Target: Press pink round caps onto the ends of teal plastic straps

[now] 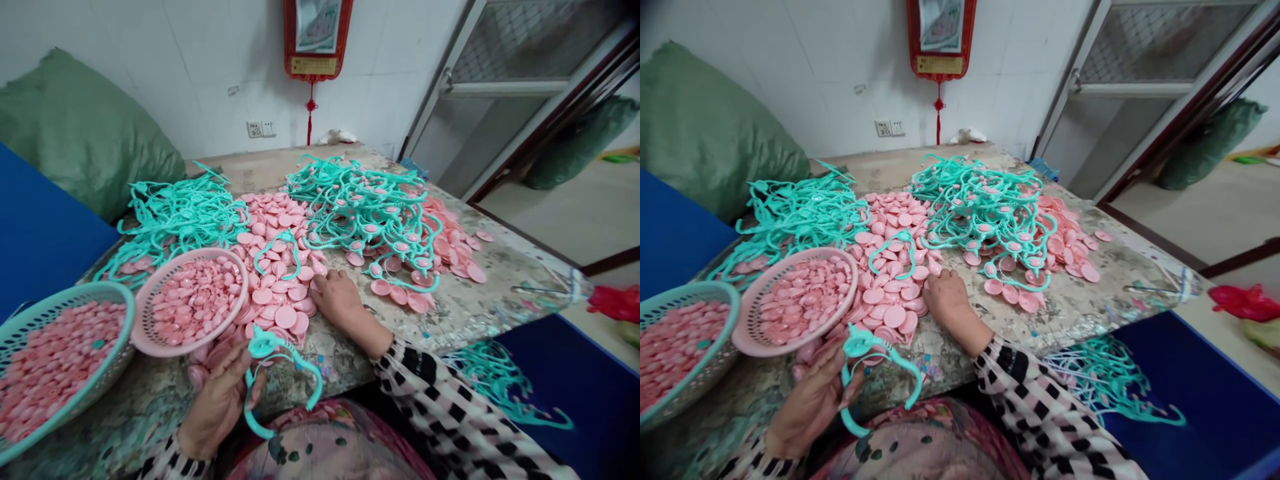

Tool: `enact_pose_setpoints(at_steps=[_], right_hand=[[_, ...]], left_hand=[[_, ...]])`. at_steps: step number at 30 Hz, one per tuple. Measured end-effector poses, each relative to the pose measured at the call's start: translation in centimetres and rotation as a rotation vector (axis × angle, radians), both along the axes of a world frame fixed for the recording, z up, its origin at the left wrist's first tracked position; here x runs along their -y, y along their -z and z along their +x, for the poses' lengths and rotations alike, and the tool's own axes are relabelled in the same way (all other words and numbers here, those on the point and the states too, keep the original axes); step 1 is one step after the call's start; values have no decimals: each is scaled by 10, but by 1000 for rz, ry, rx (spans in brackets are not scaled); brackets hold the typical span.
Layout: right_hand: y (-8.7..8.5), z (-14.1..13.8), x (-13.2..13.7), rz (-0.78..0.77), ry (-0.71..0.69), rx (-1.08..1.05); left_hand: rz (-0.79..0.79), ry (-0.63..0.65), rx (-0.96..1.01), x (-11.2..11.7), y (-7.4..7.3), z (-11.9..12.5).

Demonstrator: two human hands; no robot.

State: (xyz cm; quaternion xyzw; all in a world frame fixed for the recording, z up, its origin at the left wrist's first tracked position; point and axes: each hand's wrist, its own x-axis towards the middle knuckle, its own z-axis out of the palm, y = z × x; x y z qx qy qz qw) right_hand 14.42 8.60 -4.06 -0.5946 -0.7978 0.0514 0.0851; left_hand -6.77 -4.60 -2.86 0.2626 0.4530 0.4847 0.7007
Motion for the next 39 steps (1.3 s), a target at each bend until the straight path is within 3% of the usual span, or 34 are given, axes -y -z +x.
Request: enact_pose_setpoints(at_steps=[4, 7, 12, 15, 18, 22, 27, 33, 39], right_hand=[[-5, 1, -1, 24, 16, 4], [-10, -6, -4, 85, -6, -118], [-14, -30, -10, 68, -260, -528], [-14, -36, -9, 88, -356, -630], [-8, -28, 5, 132, -370, -604], [11, -21, 35, 133, -465, -374], [34, -44, 49, 125, -536, -171], [33, -63, 42, 85, -534, -182], [34, -39, 57, 140, -543, -195]], left_hand=[[20, -18, 78, -1, 5, -5], [21, -63, 121, -3, 3, -8], [16, -91, 146, -3, -2, -11], [55, -75, 148, -1, -2, -14], [48, -82, 168, 2, -1, -18], [6, -96, 269, 2, 0, -18], [-4, -62, 359, -6, -3, -8], [48, -62, 299, -11, -11, -6], [41, -136, 228, -7, -10, -13]])
